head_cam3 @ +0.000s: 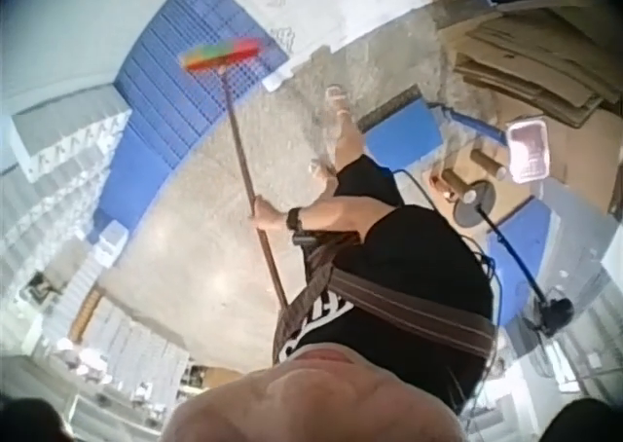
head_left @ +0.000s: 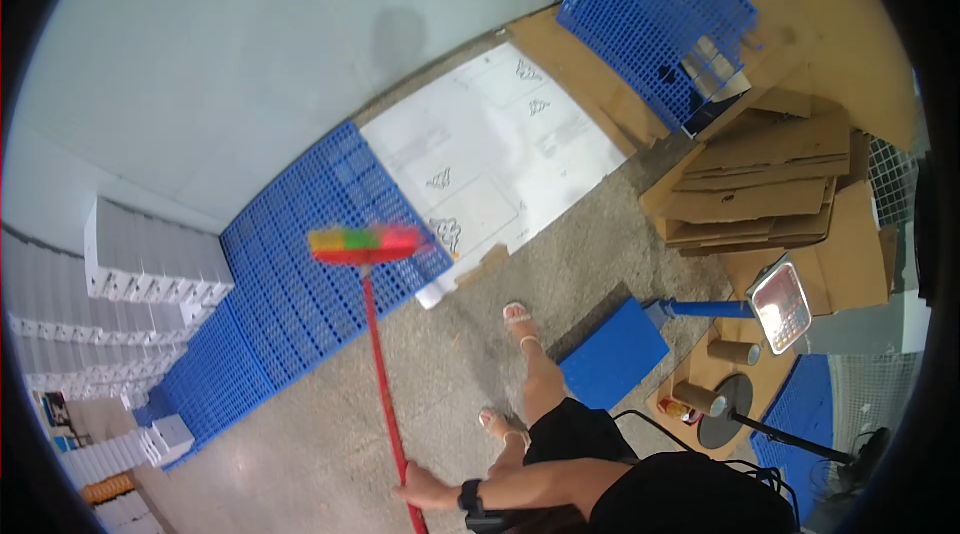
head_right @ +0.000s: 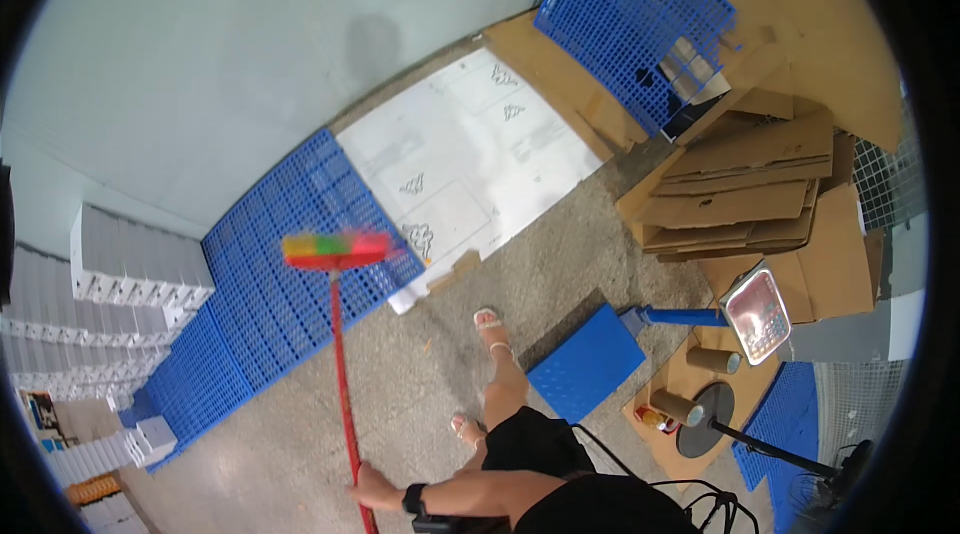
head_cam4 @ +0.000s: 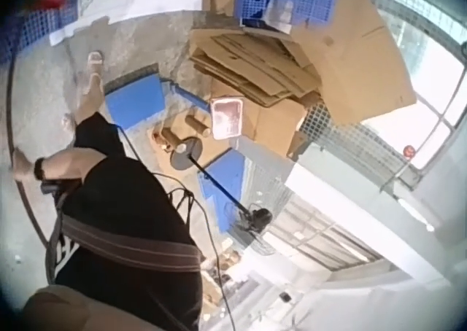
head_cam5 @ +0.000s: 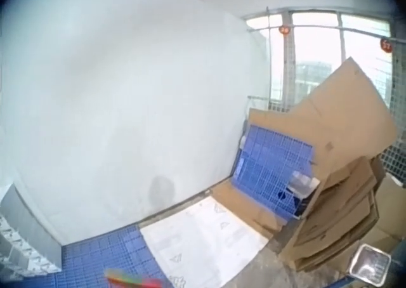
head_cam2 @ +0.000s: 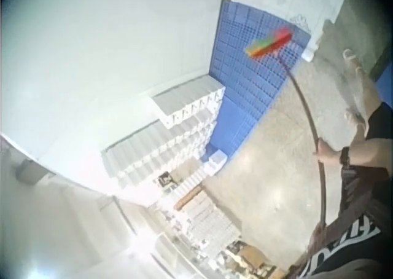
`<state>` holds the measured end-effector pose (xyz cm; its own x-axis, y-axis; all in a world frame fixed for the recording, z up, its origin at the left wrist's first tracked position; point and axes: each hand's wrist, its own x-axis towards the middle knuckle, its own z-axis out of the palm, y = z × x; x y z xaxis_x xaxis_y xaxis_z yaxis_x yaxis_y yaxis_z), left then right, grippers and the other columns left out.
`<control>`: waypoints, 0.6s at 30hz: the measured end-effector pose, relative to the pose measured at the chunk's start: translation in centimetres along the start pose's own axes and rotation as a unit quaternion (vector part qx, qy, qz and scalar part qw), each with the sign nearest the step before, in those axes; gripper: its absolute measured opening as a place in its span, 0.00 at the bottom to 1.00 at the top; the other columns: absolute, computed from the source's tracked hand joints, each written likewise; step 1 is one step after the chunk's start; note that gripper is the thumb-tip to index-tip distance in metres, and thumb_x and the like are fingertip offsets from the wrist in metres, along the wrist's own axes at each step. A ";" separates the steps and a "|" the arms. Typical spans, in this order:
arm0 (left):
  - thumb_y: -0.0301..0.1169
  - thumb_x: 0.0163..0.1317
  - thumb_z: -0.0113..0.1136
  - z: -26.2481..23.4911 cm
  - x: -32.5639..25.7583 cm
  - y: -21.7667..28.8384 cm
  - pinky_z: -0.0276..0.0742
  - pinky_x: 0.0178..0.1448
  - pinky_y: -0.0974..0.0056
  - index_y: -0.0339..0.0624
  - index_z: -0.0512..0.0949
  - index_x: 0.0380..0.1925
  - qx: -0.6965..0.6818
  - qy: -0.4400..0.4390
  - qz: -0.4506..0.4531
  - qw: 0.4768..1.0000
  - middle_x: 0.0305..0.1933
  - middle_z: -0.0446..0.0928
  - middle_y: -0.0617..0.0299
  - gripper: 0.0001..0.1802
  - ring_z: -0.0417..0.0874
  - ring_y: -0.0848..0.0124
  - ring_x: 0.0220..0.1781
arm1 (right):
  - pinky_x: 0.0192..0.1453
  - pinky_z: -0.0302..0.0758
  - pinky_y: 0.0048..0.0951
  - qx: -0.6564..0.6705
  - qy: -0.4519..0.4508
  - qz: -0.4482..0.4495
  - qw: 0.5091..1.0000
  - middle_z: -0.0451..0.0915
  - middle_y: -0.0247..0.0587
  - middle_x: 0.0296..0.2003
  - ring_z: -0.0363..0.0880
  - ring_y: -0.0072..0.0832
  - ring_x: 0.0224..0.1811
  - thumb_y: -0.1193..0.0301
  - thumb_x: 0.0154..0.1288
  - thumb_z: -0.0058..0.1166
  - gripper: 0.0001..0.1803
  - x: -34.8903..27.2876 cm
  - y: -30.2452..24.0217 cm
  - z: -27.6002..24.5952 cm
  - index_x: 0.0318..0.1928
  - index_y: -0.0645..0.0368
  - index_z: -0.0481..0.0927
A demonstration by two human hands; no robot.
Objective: Sweeping the floor in a warehouse/factory setting.
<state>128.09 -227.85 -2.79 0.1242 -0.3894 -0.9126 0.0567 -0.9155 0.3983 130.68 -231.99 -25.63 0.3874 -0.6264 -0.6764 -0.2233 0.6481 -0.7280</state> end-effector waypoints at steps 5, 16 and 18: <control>0.29 0.53 0.46 -2.9 11.0 -5.0 0.58 0.19 0.77 0.41 0.64 0.31 -0.214 -0.119 -0.013 0.969 0.18 0.59 0.70 0.07 0.62 0.81 0.20 | 0.32 0.67 0.35 0.036 0.261 -0.068 0.962 0.69 0.52 0.24 0.71 0.41 0.28 0.69 0.42 0.47 0.18 9.1 -4.9 -19.6 0.32 0.69 0.63; 0.28 0.50 0.46 37.8 41.3 32.0 0.58 0.12 0.75 0.42 0.62 0.25 0.175 -0.341 0.157 0.910 0.11 0.62 0.68 0.04 0.63 0.79 0.09 | 0.19 0.72 0.31 -0.103 0.504 -0.133 0.847 0.70 0.53 0.27 0.73 0.37 0.22 0.77 0.43 0.46 0.19 26.8 -13.4 -72.3 0.36 0.72 0.57; 0.30 0.49 0.46 44.4 45.0 35.9 0.59 0.11 0.74 0.41 0.62 0.25 0.209 -0.344 0.138 0.905 0.11 0.63 0.66 0.06 0.63 0.78 0.09 | 0.26 0.72 0.34 -0.148 0.510 -0.083 0.843 0.70 0.57 0.28 0.73 0.42 0.26 0.73 0.43 0.46 0.20 26.9 -13.7 -78.6 0.36 0.73 0.59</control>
<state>91.72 -282.69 -33.60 -0.5787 -0.4487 -0.6810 -0.2792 -0.6756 0.6824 73.80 -291.73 -42.60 -0.5018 -0.8423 -0.1967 -0.5144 0.4734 -0.7150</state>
